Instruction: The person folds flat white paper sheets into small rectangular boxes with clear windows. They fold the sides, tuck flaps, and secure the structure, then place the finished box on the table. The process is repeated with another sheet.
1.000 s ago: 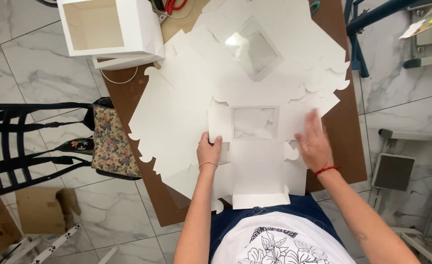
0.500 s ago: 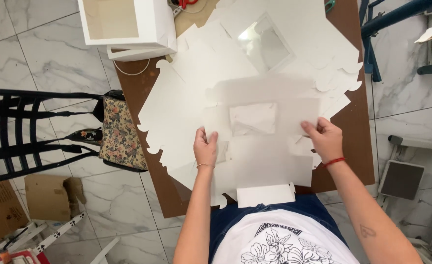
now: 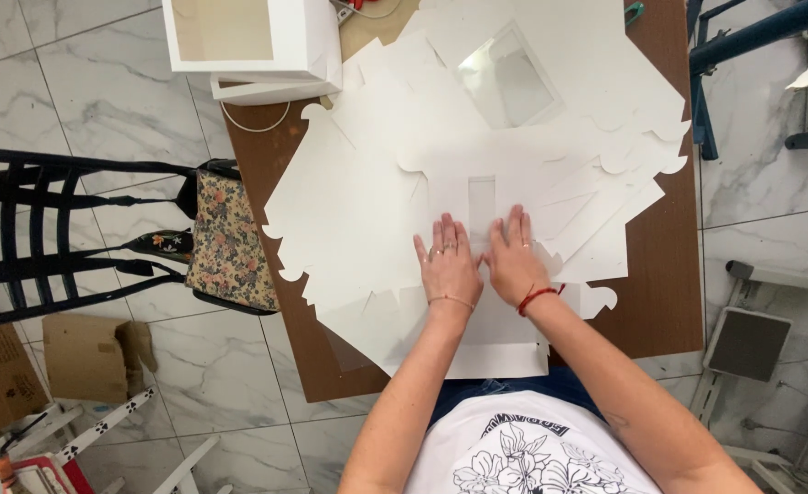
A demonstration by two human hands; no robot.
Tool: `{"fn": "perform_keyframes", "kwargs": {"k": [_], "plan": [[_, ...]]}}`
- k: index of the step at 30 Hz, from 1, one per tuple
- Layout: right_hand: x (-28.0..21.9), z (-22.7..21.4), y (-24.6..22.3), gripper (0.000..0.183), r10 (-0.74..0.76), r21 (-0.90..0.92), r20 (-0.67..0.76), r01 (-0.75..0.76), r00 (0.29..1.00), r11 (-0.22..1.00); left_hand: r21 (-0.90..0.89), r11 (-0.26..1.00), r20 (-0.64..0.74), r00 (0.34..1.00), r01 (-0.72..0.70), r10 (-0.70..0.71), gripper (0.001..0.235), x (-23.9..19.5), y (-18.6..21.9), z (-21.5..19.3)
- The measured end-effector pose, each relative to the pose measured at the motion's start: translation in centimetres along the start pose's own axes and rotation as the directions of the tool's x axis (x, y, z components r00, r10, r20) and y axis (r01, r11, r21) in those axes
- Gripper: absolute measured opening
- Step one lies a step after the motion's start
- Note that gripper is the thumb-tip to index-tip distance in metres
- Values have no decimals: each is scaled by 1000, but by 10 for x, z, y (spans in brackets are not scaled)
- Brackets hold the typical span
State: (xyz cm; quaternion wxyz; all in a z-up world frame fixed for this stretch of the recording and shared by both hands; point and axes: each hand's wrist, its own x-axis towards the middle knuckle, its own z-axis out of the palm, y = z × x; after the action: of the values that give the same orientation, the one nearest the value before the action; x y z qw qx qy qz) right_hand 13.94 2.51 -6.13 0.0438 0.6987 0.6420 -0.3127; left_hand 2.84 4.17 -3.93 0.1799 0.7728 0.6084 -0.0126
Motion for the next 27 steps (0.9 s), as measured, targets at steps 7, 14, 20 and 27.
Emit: {"fn": "perform_keyframes", "kwargs": {"k": [7, 14, 20, 27], "plan": [[47, -55, 66, 27, 408, 551, -274, -206, 871, 809, -427, 777, 153, 883, 464, -443, 27, 87, -53, -30], [96, -57, 87, 57, 736, 888, -186, -209, 650, 409, -661, 583, 60, 808, 472, -586, 82, 121, -68, 13], [99, -34, 83, 26, 670, 808, -426, -78, 608, 584, -600, 645, -6, 804, 472, -594, 67, 121, -63, 4], [61, -69, -16, 72, 250, 421, -429, -53, 868, 905, -226, 972, -410, 911, -57, -42, 51, 87, -19, -33]]}}
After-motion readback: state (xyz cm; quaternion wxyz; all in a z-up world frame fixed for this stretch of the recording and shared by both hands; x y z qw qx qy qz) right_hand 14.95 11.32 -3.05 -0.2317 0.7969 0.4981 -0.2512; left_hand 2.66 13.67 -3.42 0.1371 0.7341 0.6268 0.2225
